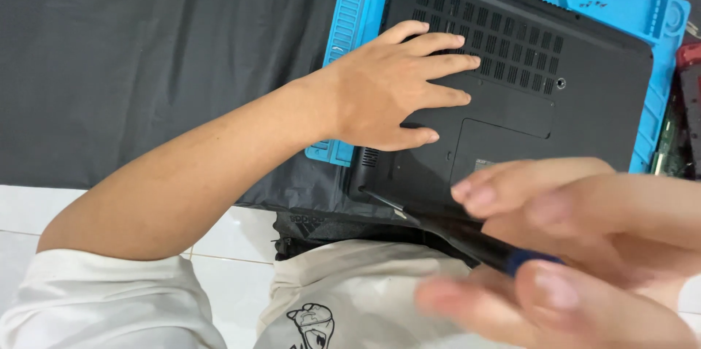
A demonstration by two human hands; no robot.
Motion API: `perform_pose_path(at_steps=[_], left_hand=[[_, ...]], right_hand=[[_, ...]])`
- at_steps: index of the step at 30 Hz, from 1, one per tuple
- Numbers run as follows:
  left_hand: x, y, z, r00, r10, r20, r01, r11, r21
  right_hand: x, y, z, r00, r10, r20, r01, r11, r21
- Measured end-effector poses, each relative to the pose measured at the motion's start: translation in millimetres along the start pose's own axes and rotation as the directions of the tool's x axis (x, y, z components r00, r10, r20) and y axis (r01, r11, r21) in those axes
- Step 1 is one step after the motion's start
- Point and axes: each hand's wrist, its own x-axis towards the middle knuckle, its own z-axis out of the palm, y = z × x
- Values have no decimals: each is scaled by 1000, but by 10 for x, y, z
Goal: The person pries along the edge of a laptop's bottom cover with a screwdriver while holding the laptop steady on a blue repair mat, working around the seams to open the case. They reposition the laptop and continue prying at different edges throughout the clip.
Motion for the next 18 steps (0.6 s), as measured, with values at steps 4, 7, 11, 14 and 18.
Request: perform_pose_path(at_steps=[4,7,11,14,18], left_hand=[[6,10,-21,1000,-1,-6,1,1000,-5],[5,16,-23,1000,-7,2,8,1000,-2],[7,13,-26,1000,0,7,0,1000,1],[-1,14,-16,1000,-3,-8,3,1000,1],[-8,6,-22,1000,4,-26,-5,1000,-13]], right_hand=[[-79,19,-214,926,324,194,-350,929,122],[109,-63,6,990,99,98,-101,995,21],[90,-339,105,998,-65,-9,63,985,-158],[293,-45,-86,922,-349,171,379,904,-199],[118,-89,-84,962,-272,2,267,944,-191]])
